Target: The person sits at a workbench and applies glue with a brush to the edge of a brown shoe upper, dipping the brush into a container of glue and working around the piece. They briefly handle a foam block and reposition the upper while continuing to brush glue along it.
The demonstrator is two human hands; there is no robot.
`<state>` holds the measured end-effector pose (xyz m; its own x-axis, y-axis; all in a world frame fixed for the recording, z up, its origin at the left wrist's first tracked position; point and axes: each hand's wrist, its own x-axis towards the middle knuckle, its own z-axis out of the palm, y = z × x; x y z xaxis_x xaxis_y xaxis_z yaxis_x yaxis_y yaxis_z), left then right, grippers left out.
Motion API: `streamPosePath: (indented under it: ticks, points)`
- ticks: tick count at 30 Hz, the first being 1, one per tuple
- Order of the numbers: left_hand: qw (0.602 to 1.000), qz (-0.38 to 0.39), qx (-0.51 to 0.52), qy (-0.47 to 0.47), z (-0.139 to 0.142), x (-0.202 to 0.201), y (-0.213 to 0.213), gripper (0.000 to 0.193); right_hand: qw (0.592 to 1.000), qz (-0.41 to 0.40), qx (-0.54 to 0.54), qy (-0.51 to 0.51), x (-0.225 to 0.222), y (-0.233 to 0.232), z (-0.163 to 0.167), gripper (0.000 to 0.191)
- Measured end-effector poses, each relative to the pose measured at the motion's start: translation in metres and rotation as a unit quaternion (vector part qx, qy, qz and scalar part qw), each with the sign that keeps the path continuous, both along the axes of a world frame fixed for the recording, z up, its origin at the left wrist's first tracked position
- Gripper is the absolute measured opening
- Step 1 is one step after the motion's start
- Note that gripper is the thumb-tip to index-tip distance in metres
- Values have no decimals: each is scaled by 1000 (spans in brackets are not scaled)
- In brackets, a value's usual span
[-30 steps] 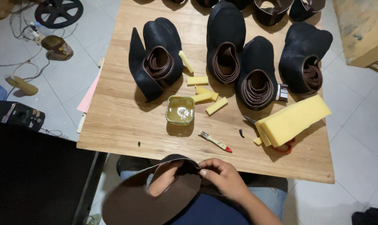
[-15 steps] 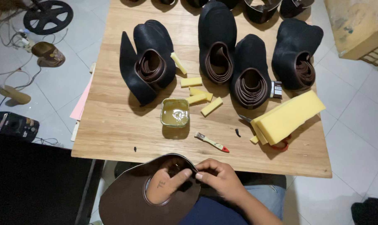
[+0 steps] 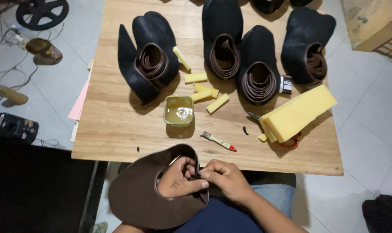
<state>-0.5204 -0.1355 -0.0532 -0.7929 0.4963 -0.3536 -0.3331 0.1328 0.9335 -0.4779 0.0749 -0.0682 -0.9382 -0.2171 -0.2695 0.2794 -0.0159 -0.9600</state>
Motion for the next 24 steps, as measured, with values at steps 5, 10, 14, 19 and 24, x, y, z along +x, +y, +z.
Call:
streamPosePath:
  ticks: [5,10,14,19,24]
  points:
    - [996,8,66,66,15,-3,-15,46,996,-71,-34,-37,-4,2,-16,14]
    - [970,29,131,205,4,-1,-37,45,989,-146,34,-19,-13,3,-19,18]
    - [995,44,-10,89,-30,-10,-47,23,916,-118,335,184,-29,13,-10,18]
    - [974,178,141,-11,-49,-31,-54,42,784,-111,555,255,-51,19,-3,36]
    - [976,156,55,141,-31,-43,-62,45,779,-100,562,260,-57,18,-4,25]
